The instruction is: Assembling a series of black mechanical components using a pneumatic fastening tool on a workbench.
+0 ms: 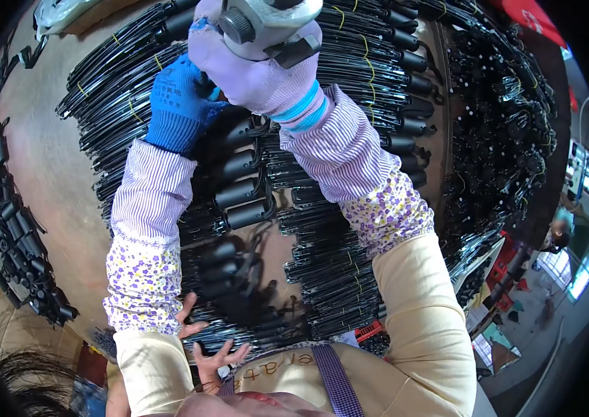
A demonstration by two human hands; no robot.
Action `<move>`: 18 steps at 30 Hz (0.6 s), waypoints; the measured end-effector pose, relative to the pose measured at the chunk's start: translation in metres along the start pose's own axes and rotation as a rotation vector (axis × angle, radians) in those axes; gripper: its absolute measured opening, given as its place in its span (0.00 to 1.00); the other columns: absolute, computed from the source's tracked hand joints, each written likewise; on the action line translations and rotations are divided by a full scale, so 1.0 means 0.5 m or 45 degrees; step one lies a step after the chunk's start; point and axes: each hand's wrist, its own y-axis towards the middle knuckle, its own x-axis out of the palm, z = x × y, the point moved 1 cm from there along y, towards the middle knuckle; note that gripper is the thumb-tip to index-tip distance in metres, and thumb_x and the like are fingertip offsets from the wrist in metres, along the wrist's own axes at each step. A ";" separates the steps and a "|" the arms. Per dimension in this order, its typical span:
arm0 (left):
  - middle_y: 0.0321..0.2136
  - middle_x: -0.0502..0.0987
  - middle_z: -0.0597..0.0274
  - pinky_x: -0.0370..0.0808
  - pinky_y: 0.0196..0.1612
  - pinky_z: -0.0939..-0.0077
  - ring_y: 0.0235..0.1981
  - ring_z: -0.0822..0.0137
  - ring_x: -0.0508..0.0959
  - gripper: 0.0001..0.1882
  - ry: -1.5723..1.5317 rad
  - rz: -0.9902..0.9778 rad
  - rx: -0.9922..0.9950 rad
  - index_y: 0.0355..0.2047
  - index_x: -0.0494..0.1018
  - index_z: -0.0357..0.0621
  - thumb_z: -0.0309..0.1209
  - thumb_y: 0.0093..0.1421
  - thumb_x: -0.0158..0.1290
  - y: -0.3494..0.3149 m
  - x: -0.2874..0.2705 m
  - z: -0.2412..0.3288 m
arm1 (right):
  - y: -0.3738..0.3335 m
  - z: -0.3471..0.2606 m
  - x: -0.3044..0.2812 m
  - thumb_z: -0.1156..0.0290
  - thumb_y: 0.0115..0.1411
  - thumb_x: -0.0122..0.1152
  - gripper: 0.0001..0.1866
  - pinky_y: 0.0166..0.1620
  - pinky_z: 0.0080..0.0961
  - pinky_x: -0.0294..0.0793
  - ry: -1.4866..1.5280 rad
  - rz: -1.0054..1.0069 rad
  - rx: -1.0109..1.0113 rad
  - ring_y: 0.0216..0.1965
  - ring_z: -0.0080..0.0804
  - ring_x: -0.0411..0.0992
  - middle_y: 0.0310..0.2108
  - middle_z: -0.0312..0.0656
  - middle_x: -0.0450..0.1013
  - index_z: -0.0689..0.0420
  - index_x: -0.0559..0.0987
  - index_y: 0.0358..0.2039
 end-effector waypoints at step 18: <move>0.36 0.78 0.63 0.76 0.40 0.70 0.34 0.62 0.79 0.21 -0.018 -0.084 -0.080 0.44 0.72 0.50 0.31 0.48 0.64 0.020 -0.014 0.006 | 0.043 0.022 -0.002 0.78 0.55 0.54 0.04 0.32 0.18 0.69 -0.174 -0.221 -0.141 0.28 0.24 0.67 0.30 0.34 0.70 0.59 0.75 0.32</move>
